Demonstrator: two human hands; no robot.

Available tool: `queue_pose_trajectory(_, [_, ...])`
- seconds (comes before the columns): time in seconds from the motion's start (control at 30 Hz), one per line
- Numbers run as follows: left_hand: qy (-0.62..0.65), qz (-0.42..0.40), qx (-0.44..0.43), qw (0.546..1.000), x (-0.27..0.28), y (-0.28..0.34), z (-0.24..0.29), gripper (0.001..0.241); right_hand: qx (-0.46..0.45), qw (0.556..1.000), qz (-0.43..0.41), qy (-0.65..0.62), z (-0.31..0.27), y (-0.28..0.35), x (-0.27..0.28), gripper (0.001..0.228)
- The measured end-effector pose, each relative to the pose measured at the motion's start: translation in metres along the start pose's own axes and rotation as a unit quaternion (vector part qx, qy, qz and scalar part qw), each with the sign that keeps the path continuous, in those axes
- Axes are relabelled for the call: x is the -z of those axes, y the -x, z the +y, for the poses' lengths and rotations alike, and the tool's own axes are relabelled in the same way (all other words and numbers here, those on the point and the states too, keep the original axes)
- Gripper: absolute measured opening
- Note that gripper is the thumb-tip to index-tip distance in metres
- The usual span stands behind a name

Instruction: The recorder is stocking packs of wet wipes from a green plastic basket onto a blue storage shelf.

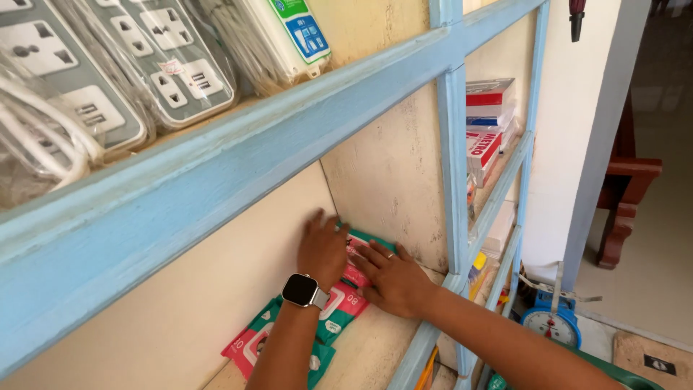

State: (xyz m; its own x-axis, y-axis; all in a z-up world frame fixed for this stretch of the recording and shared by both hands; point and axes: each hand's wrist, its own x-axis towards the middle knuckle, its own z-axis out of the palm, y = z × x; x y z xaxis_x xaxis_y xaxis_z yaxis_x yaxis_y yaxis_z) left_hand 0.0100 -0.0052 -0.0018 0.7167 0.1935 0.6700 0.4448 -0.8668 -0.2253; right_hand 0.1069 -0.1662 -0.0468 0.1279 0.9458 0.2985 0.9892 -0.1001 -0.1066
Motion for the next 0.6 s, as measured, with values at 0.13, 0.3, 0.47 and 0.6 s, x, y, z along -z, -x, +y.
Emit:
queue_pose_trajectory(0.13, [0.078, -0.215, -0.042, 0.973, -0.071, 0.008, -0.019, 0.048, -0.011, 1.000, -0.005, 0.025, -0.004, 0.003, 0.005, 0.071])
queue_pose_trajectory(0.3, [0.136, -0.222, -0.160, 0.952, -0.132, 0.019, -0.046, 0.054, -0.019, 1.000, 0.010, -0.020, 0.001, 0.001, 0.000, 0.069])
queue_pose_trajectory(0.47, [0.089, -0.277, -0.154, 0.944, -0.119, 0.017, -0.042, 0.053, -0.020, 0.999, 0.018, -0.046, 0.001, 0.001, -0.001, 0.068])
queue_pose_trajectory(0.6, [0.127, -0.262, -0.154, 0.944, -0.123, 0.018, -0.042, 0.056, -0.029, 0.998, 0.023, -0.049, 0.002, 0.002, -0.002, 0.069])
